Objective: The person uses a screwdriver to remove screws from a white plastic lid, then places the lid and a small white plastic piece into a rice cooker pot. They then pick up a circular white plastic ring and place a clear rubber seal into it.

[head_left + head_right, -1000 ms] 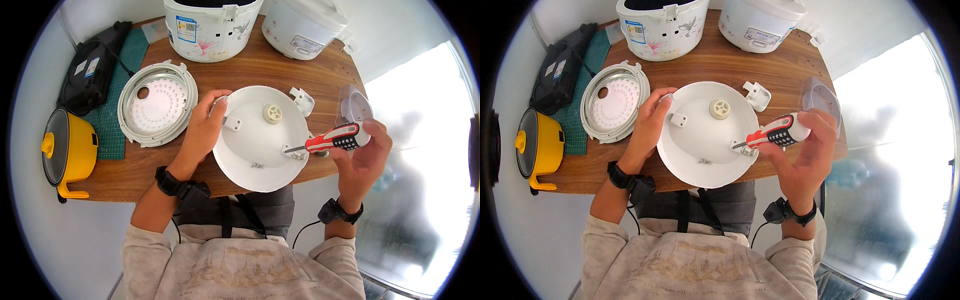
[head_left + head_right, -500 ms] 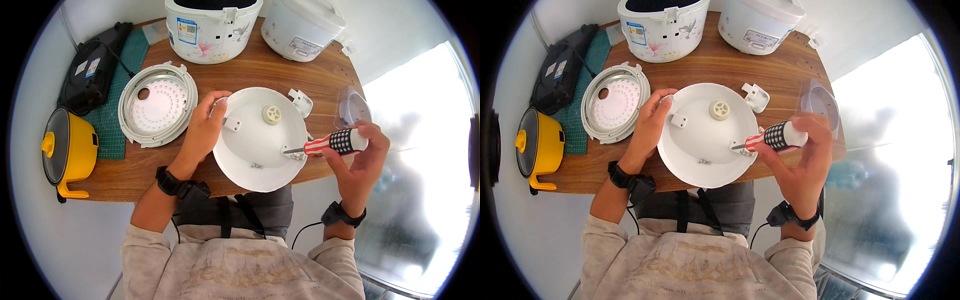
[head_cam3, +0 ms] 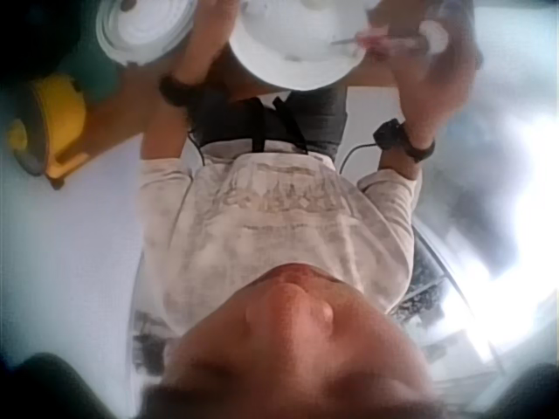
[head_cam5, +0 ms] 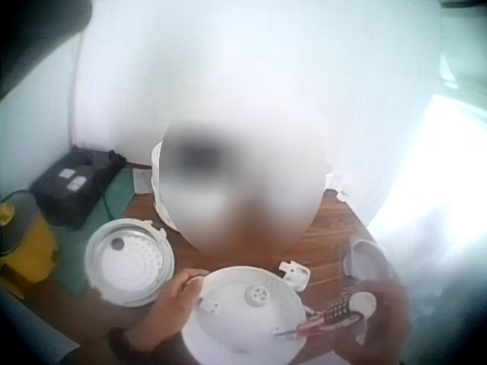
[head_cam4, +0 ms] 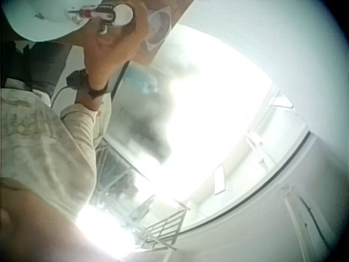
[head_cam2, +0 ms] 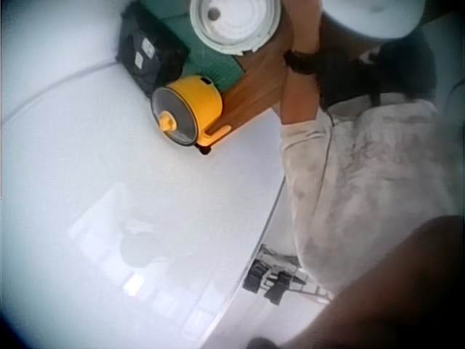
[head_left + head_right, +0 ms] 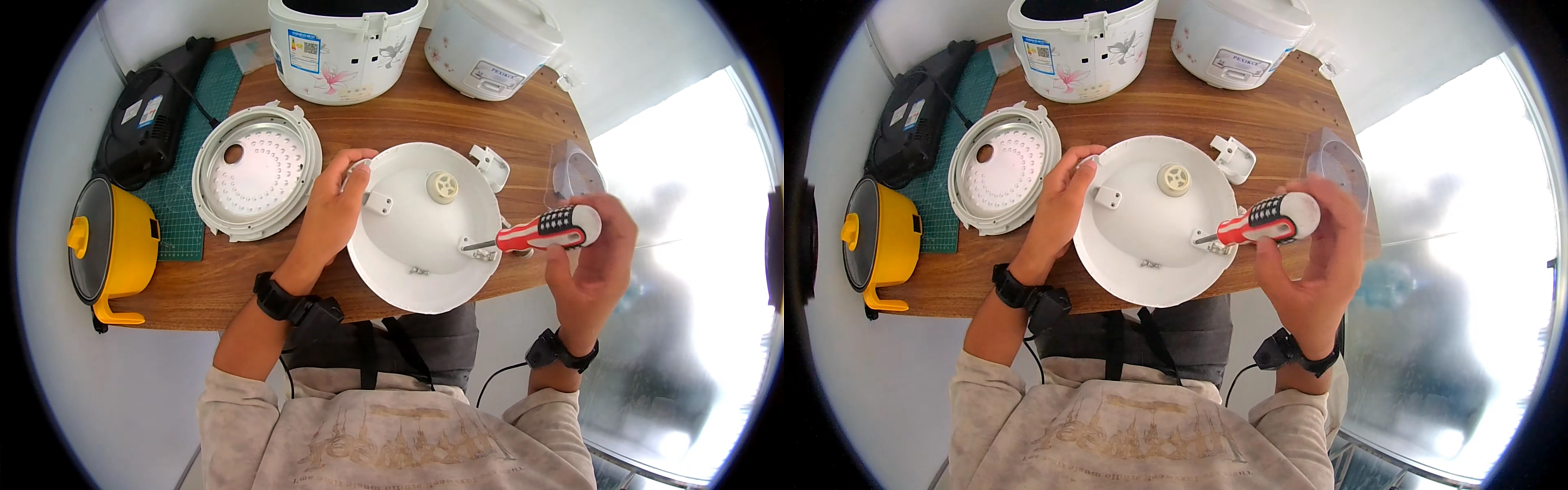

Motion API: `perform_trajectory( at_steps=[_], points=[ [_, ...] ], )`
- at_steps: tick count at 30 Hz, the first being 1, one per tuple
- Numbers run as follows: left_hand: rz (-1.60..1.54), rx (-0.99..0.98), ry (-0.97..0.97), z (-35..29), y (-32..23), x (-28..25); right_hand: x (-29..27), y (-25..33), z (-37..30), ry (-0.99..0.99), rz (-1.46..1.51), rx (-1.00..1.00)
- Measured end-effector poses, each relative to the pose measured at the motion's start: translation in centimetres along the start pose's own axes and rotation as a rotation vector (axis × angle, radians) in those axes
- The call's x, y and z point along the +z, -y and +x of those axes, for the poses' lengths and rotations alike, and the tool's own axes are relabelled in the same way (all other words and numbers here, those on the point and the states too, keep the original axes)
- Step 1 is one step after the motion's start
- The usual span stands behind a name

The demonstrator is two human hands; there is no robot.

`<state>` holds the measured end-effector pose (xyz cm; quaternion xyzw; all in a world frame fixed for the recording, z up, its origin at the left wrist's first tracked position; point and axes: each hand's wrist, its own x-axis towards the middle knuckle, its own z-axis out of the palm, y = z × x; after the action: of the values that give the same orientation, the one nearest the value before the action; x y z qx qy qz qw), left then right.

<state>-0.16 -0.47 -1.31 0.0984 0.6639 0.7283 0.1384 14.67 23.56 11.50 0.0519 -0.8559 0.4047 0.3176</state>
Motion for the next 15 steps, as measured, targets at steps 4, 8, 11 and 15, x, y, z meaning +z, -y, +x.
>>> perform_trajectory(
  at_steps=[4,8,11,15],
  points=[
    [-0.010,-0.018,0.000,-0.1,-0.1,0.0,0.8,-0.2,0.6,-0.047,0.169,-0.062],
    [-0.058,0.026,-0.035,-0.1,0.1,0.3,-0.6,-0.8,0.2,0.030,-0.131,-0.132],
    [-0.063,0.054,-0.051,0.0,0.2,0.4,-0.5,-0.5,0.2,0.020,-0.057,-0.065],
    [-0.066,0.050,-0.045,0.0,0.2,0.4,0.9,0.3,0.5,-0.084,0.146,-0.014]
  ],
)
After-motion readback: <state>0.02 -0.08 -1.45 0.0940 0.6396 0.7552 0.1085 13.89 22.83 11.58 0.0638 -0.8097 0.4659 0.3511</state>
